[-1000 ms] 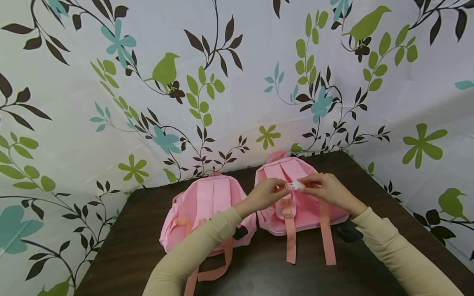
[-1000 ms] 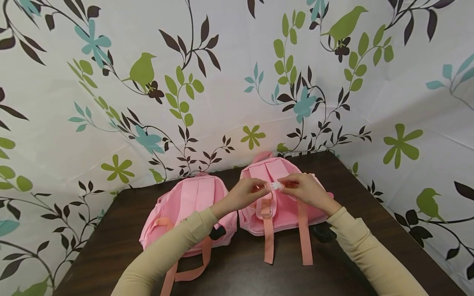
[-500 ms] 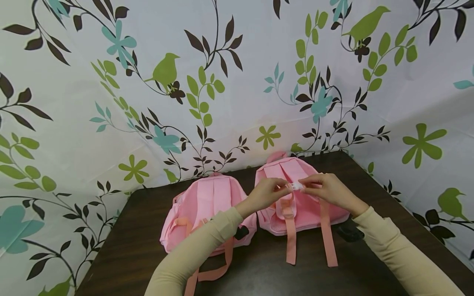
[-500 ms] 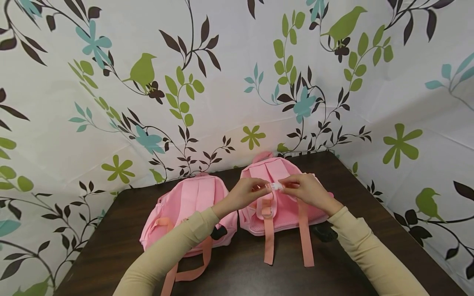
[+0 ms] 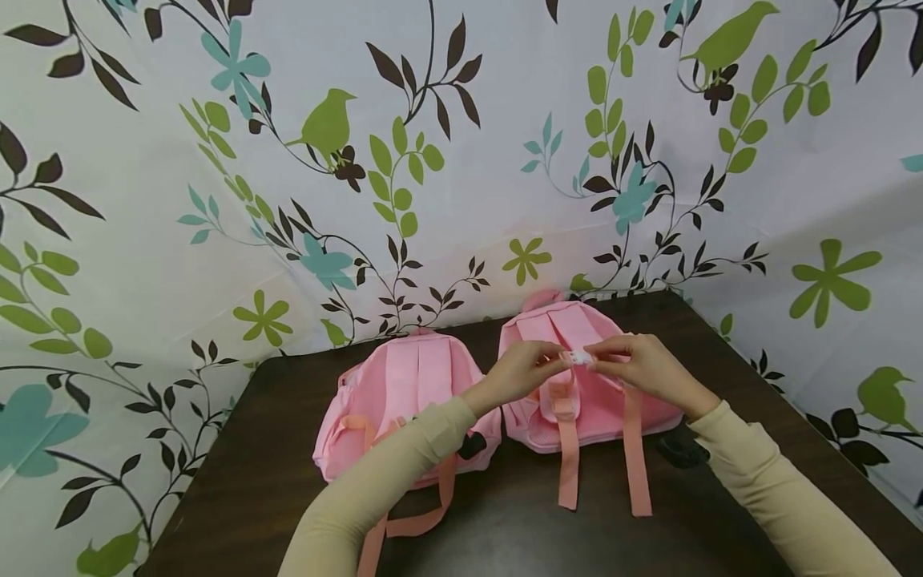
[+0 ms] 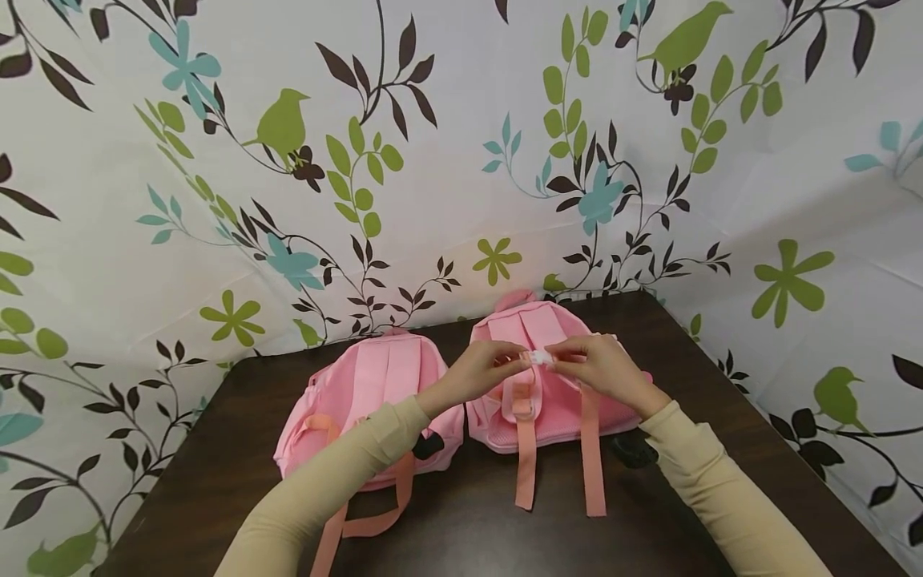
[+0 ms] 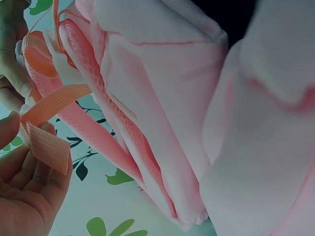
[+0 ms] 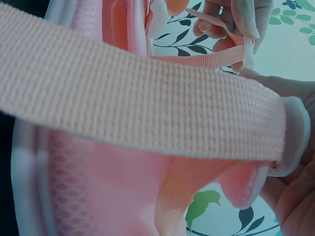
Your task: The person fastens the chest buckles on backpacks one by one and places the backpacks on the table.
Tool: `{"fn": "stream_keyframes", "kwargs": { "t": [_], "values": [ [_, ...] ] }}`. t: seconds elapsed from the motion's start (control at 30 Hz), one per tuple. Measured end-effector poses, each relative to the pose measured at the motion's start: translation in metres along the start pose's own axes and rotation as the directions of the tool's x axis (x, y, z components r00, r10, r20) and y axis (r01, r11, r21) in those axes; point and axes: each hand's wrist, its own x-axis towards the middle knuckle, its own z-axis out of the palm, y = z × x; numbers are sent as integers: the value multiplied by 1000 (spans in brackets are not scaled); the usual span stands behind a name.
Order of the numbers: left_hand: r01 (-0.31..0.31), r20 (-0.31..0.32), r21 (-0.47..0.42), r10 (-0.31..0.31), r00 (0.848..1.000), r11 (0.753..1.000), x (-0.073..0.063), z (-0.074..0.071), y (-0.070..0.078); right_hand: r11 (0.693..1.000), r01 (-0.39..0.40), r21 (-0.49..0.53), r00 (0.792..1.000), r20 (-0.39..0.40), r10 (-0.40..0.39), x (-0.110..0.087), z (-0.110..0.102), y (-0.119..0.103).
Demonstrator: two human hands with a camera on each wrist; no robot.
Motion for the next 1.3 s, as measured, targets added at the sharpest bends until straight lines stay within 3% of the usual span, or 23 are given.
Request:
{"fn": "stream_keyframes", "kwargs": {
  "t": [0.7,1.3],
  "values": [
    [-31,18,35,31,999,999,7,-1,3,999,13,35,999,-32,-12,-2,2,5],
    [-29,15,0,29,999,1000,4,-2,0,997,7,76,999,-41,-4,-1,8,-1]
  ]
}}
